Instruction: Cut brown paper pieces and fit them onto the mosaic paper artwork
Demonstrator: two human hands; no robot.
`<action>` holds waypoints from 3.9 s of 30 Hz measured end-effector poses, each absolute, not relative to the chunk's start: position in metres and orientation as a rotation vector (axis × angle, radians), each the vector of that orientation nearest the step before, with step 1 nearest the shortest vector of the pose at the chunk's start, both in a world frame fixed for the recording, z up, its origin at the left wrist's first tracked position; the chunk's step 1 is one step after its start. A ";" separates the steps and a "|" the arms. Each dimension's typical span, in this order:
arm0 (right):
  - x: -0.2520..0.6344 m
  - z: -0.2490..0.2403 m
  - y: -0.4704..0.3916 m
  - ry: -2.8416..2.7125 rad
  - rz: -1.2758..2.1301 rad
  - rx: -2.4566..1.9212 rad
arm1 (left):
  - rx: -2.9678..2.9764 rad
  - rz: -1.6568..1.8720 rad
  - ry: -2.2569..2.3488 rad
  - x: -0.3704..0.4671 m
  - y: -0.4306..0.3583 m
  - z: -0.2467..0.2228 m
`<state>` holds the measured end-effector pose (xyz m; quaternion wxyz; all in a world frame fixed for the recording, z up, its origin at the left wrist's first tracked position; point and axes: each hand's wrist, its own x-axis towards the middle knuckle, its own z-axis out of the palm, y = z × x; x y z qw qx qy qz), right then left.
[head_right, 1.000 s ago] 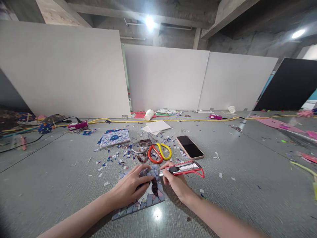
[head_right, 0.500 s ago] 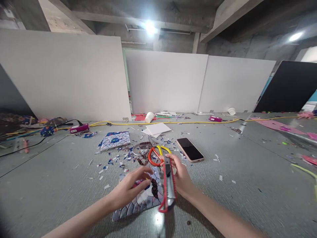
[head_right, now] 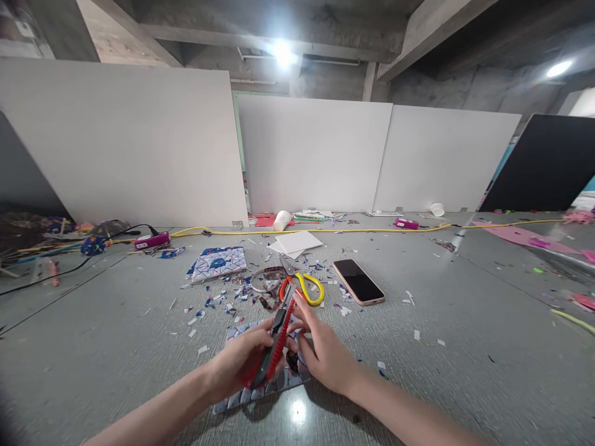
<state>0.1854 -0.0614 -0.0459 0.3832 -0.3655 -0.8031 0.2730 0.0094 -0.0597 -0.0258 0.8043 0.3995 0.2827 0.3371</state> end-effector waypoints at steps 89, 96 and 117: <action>0.243 -0.058 -0.001 -2.081 -0.249 -1.773 | 2.451 -0.175 1.332 -0.014 -0.066 0.002; 0.211 -0.028 0.001 -2.220 -0.143 -1.655 | 2.459 -0.255 1.278 -0.020 -0.064 0.005; 0.188 -0.034 0.051 -1.922 -0.052 -2.038 | 2.498 0.046 1.142 -0.019 -0.052 -0.009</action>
